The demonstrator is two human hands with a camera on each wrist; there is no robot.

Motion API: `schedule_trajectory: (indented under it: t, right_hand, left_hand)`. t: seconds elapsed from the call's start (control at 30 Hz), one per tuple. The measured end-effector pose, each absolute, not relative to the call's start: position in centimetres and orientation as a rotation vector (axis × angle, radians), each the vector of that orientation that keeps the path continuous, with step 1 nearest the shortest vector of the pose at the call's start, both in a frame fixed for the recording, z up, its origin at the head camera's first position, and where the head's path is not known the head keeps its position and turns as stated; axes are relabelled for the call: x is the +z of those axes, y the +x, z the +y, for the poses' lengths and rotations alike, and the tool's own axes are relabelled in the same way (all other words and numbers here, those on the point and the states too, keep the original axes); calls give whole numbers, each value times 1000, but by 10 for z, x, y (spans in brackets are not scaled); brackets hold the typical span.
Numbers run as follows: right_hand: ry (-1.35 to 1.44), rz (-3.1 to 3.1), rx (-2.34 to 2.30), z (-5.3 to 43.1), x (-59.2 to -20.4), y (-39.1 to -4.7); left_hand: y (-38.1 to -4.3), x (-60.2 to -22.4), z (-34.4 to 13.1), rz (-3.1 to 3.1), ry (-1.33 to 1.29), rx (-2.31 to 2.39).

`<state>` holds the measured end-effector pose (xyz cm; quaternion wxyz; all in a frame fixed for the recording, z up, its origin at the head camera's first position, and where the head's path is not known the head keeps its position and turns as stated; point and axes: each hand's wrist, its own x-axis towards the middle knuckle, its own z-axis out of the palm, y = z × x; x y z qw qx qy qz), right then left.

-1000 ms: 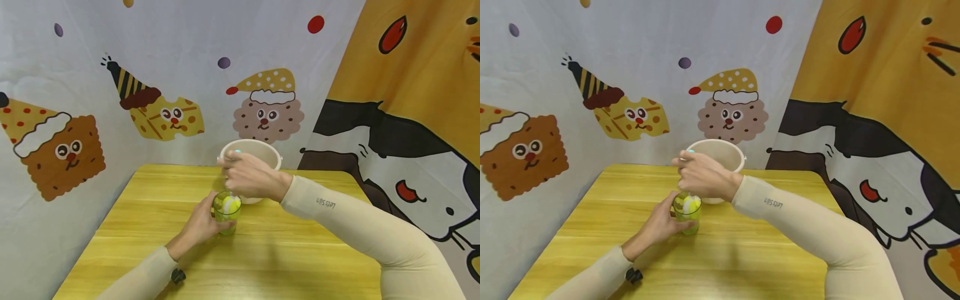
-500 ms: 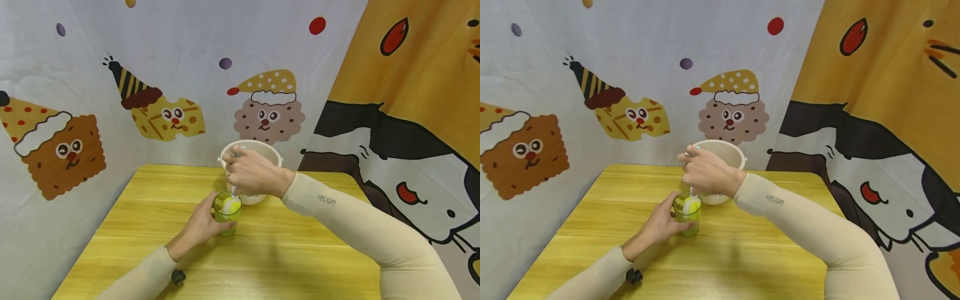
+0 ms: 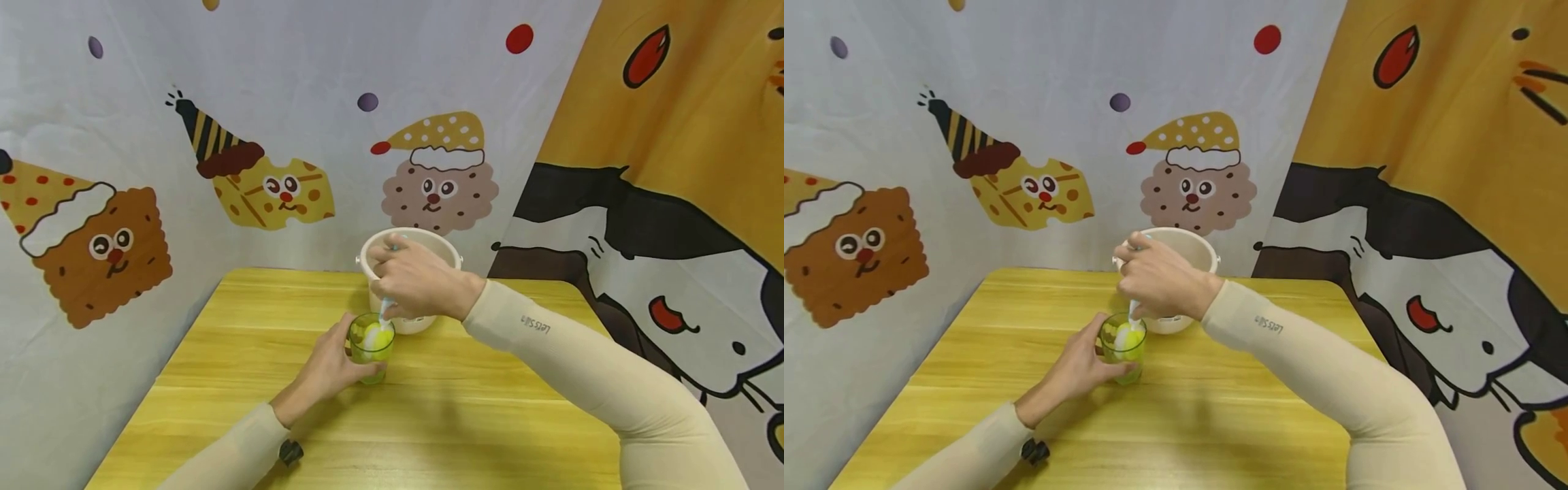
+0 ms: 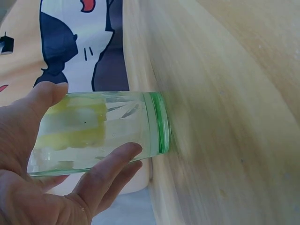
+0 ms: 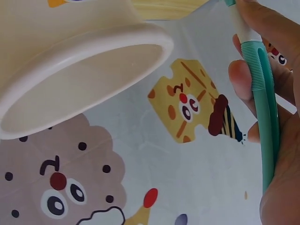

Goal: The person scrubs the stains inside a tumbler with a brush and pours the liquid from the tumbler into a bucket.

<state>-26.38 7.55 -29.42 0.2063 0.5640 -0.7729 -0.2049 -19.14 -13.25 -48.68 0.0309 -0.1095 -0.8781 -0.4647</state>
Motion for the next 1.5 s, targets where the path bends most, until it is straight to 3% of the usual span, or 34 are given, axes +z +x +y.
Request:
schedule_trajectory:
  t: [0.63, 1.5]
  right_hand:
    - [1529, -2308, -209, 93, -309, -275]
    - [1230, -2433, 112, 120, -338, -270]
  left_hand:
    - [-189, -488, -132, -2707, -337, -1405]
    - [-192, -489, -129, -2696, -346, -1392]
